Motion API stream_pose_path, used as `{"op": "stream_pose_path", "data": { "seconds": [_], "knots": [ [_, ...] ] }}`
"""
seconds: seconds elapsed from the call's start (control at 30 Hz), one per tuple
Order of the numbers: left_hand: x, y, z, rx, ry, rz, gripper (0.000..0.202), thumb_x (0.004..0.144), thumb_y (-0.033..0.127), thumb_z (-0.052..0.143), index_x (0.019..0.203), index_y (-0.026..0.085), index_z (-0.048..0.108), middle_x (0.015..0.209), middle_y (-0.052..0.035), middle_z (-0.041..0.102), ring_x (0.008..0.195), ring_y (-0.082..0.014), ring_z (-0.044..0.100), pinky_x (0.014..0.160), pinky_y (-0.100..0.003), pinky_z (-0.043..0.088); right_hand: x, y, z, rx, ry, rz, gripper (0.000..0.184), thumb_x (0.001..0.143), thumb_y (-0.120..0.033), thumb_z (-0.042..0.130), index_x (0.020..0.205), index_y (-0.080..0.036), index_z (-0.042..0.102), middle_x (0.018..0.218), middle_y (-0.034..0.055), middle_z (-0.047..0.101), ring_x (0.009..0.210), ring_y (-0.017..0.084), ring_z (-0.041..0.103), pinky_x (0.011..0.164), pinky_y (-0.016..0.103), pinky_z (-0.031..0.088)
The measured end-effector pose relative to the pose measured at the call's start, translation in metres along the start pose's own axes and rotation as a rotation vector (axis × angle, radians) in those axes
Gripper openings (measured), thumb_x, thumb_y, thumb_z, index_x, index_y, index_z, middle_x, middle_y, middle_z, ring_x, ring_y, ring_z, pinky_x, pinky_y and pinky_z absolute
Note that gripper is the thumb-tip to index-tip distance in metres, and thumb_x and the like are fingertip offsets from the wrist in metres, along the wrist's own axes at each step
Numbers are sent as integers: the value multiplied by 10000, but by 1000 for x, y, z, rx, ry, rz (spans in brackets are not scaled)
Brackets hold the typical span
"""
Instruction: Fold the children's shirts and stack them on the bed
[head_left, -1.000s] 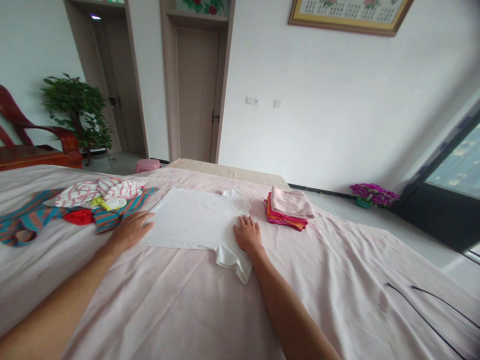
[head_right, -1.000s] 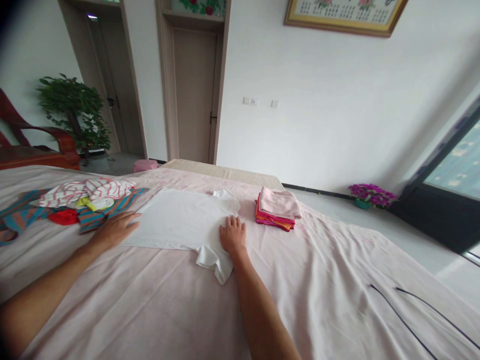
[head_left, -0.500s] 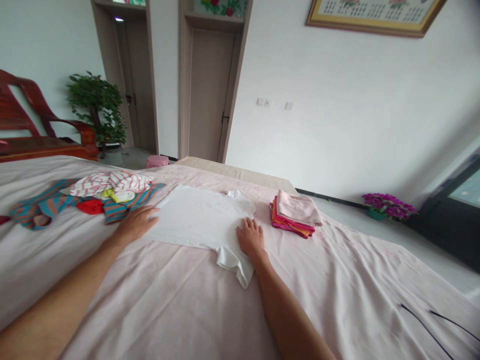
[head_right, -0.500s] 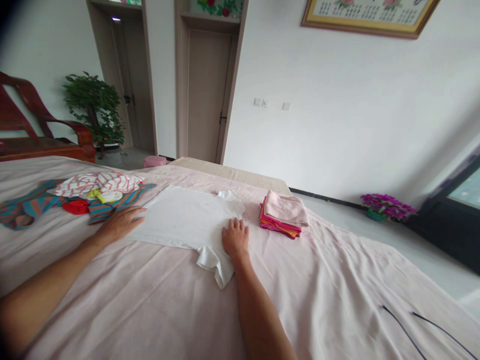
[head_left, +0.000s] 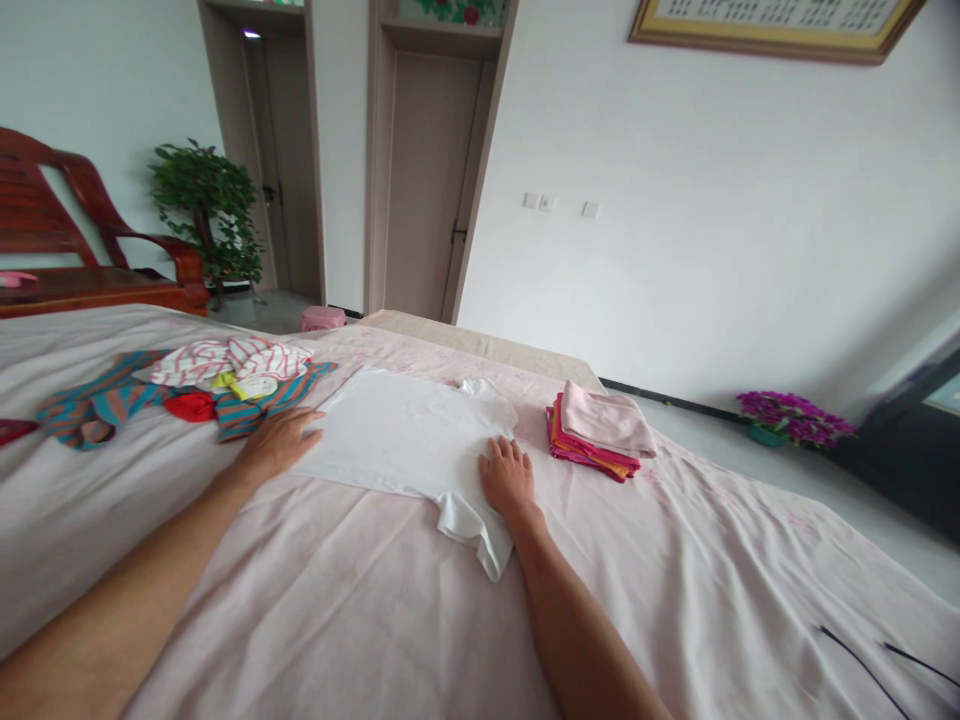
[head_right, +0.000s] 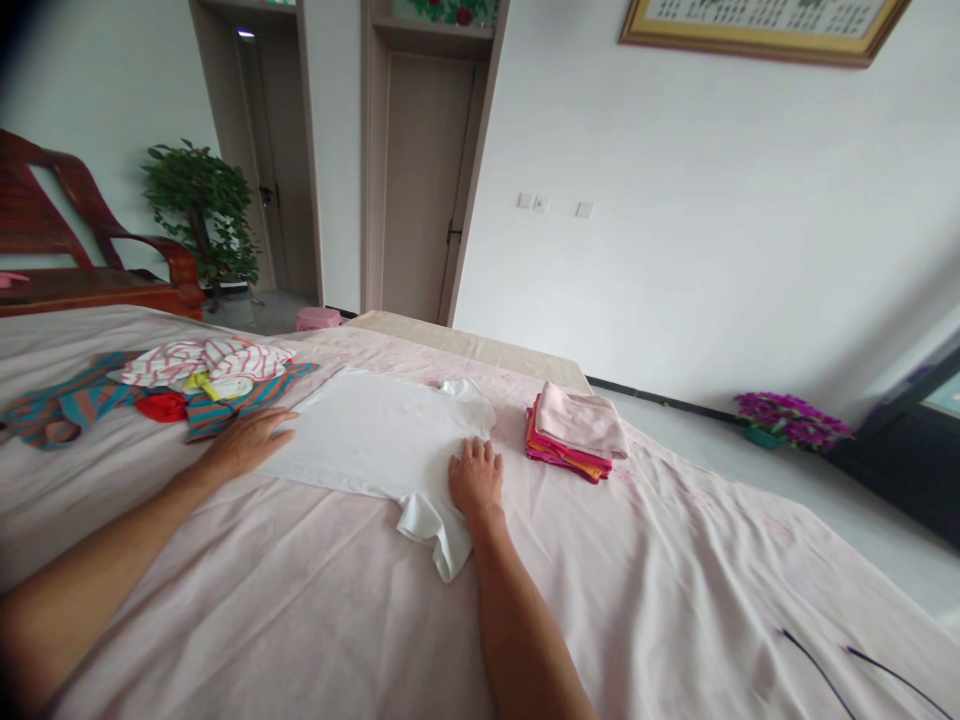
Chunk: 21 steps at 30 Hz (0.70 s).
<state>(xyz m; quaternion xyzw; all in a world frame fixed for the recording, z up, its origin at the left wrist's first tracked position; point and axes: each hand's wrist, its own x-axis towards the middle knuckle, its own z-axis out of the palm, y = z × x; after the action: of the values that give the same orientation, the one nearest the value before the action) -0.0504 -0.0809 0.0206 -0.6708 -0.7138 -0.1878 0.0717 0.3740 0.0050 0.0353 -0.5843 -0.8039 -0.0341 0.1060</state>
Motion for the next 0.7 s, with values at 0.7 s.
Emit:
{"op": "stream_pose_path", "data": {
  "seconds": [0.7],
  "knots": [
    [1,-2,4,89,46,43,483,904,412,358,1246,175,602,1270,-118,643,1242,-251,548,1120,-383,344,-1,0,-2,29,42,11,458,1000,-354,357,1411,-202,488,1494,78,456,1396,242,327,1137,375,219]
  ]
}}
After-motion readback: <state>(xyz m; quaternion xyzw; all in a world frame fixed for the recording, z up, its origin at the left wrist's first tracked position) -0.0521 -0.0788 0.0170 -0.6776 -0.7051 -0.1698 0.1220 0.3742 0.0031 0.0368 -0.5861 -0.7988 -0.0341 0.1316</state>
